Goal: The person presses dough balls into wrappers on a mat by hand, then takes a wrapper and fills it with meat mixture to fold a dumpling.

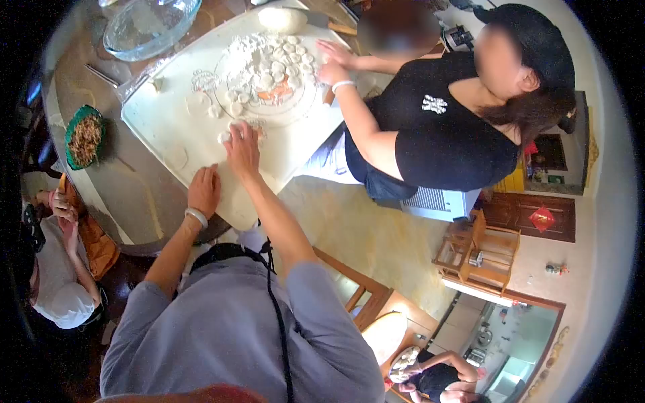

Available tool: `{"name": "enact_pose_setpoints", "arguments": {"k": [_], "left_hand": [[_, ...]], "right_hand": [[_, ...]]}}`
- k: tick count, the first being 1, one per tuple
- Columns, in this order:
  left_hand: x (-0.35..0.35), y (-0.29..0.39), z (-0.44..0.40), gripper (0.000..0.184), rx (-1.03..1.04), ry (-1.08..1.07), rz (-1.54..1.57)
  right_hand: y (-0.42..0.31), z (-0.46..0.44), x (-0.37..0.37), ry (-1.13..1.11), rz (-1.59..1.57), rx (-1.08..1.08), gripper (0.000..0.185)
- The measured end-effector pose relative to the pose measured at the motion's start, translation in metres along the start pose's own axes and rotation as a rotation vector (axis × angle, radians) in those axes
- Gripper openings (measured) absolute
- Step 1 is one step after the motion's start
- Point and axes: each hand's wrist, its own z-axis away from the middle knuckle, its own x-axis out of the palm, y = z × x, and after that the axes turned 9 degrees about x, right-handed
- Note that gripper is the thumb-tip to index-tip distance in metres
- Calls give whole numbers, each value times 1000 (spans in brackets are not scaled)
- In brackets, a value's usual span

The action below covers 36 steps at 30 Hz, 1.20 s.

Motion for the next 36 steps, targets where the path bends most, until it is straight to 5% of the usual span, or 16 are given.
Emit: {"name": "enact_pose_setpoints", "arguments": {"k": [5,9,15,19,27,31,36], "left_hand": [[-2,4,-4,27,-16,-30,-17],[-2,2,-4,25,-8,-72,-53],[-1,5,-5,24,-37,-84,-79],[-4,7,-10,25,-39,-89,-90],[-4,7,-6,25,-57,-108,-84],[-1,5,-8,24,-54,-92,-86],[-4,8,-7,24,-41,-96,-103]], "right_hand": [[9,-18,9,-32,-119,3,35],[32,-65,3,220,-67,41,27],[79,-144,5,309,-6,136,22],[79,-153,1,86,144,210,24],[84,-139,-8,172,189,-152,22],[93,-132,-13,29,-254,314,17],[92,-136,2,202,41,213,24]]}}
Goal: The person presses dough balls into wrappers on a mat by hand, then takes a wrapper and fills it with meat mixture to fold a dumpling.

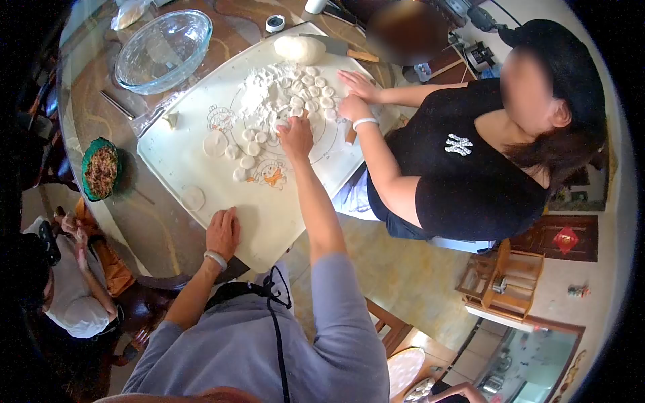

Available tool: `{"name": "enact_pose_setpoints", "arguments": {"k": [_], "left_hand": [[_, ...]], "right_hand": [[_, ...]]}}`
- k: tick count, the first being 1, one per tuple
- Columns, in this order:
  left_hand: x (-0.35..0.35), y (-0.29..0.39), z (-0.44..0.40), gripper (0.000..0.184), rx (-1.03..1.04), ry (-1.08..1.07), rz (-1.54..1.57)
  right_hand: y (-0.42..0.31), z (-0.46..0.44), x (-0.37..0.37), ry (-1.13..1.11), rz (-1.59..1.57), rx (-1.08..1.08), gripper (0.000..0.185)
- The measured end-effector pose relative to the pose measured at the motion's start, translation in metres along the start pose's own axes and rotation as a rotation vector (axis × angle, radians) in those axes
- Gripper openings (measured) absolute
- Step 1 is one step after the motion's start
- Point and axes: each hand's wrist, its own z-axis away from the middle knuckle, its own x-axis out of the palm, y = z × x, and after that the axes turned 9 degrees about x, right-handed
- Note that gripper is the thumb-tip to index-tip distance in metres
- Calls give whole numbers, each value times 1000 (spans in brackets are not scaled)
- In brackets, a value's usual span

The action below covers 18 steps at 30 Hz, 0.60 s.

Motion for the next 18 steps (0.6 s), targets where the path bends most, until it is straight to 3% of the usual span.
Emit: {"name": "enact_pose_setpoints", "arguments": {"k": [2,5,9,13,17,18], "left_hand": [[3,-1,-1,23,2,-7,-8],[2,0,-2,23,2,10,2],[1,-1,2,23,4,29,20],[3,-2,0,24,15,25,12],[3,-2,1,24,13,19,12],[2,-2,-1,24,16,19,13]], "right_hand": [[0,-1,6,32,46,-31,24],[-1,-4,-2,-206,-138,63,22],[6,-1,-11,-150,-208,216,22],[9,-6,-13,-60,-199,204,29],[27,0,-14,-238,4,257,32],[28,7,-16,-223,-205,241,23]]}}
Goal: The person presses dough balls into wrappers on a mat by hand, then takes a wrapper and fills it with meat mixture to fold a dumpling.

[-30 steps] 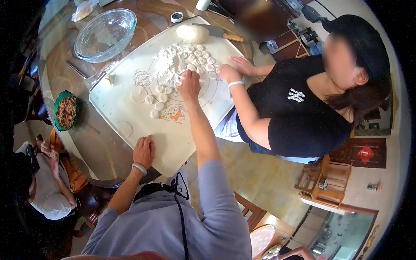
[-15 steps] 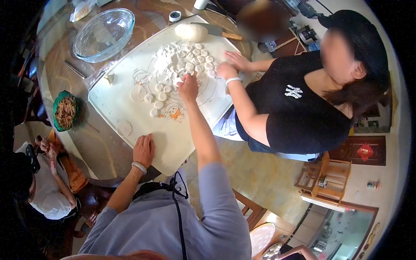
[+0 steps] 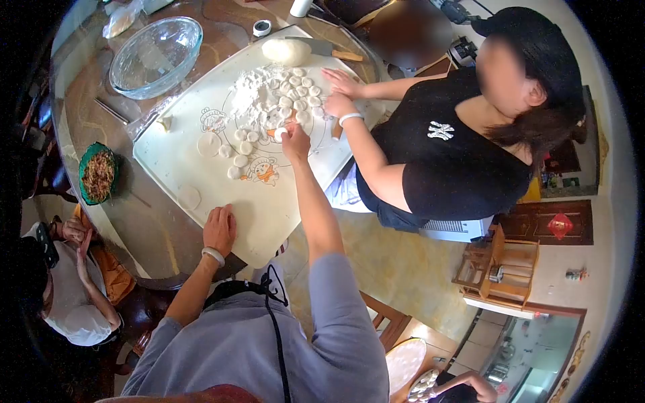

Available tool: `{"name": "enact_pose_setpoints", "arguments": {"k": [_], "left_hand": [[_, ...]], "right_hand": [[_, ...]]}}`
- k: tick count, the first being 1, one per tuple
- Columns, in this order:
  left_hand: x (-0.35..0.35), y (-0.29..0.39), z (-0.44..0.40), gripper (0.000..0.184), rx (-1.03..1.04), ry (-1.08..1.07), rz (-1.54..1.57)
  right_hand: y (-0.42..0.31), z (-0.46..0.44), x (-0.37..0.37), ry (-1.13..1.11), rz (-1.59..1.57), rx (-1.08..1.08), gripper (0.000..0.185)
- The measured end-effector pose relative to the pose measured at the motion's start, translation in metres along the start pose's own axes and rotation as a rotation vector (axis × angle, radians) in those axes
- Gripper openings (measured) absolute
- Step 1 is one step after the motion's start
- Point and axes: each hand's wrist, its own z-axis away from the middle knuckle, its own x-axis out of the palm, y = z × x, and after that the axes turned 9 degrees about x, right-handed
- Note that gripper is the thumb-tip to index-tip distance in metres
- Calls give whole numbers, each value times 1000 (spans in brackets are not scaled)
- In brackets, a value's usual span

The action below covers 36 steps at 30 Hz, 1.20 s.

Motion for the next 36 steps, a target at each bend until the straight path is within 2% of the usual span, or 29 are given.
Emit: {"name": "enact_pose_setpoints", "arguments": {"k": [3,9,10,14,19,20,21,22,25,28,29,31,36], "left_hand": [[-3,2,3,25,13,6,21],[-1,-4,7,31,1,1,100],[-1,-4,8,35,-1,-16,111],[-7,1,7,40,29,-75,103],[9,-2,-12,37,19,-168,107],[12,-2,-16,35,23,-168,120],[12,-3,-19,33,23,-171,129],[9,-1,-22,31,-7,-188,151],[17,-10,-18,28,-29,-163,237],[18,-8,-31,26,-54,-155,251],[14,-6,-29,25,-74,-178,234],[12,-10,-18,26,-70,-149,218],[13,-6,-30,27,-77,-202,215]], "right_hand": [[-5,33,-11,-62,-153,110,24],[-15,150,-19,-581,-479,324,19],[-17,164,-19,-623,-383,293,19],[-6,192,-13,-380,-19,-133,25],[-3,207,-2,-273,164,-252,35],[7,205,7,-187,177,-322,36],[3,206,6,-153,148,-296,35],[-9,207,-2,-221,62,-164,34],[-3,205,6,-114,173,-218,32],[-12,206,3,-164,72,-177,31],[-6,204,8,-107,61,-243,32],[-9,203,3,-204,101,-219,32],[-23,205,-8,-232,217,-297,37]]}}
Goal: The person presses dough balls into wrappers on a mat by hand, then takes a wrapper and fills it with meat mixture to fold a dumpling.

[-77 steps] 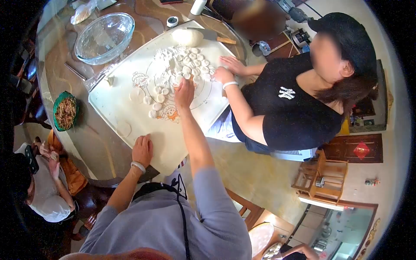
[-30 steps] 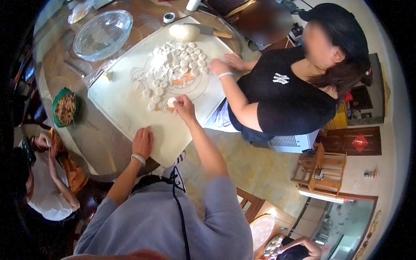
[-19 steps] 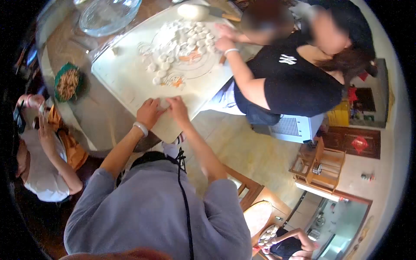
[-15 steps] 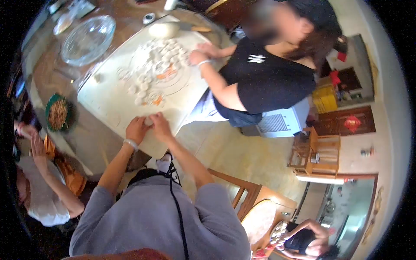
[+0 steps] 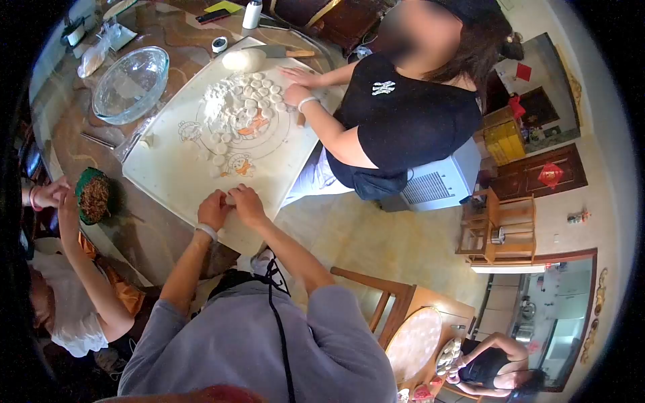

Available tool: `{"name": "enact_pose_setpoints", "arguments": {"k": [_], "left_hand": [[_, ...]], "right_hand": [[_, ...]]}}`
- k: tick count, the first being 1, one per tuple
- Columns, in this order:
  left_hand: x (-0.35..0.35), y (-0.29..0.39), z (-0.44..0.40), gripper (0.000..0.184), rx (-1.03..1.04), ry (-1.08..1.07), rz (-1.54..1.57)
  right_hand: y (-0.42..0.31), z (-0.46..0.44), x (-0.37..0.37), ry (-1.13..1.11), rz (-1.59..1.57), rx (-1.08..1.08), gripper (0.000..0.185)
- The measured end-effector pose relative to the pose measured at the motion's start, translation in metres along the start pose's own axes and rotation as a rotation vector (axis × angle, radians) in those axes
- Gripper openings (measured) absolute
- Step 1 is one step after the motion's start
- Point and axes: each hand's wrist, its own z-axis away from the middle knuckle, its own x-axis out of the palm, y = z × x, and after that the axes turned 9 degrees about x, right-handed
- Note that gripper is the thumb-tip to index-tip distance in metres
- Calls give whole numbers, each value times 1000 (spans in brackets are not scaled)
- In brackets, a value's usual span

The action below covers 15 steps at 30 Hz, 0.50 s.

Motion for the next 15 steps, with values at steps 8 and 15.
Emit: {"name": "enact_pose_setpoints", "arguments": {"k": [8,15], "left_hand": [[-16,2,18,28,-46,49,156],[-16,-9,52,26,-44,121,174]], "right_hand": [[-19,6,-2,-38,28,-85,29],[-12,0,-1,-118,23,-252,28]]}}
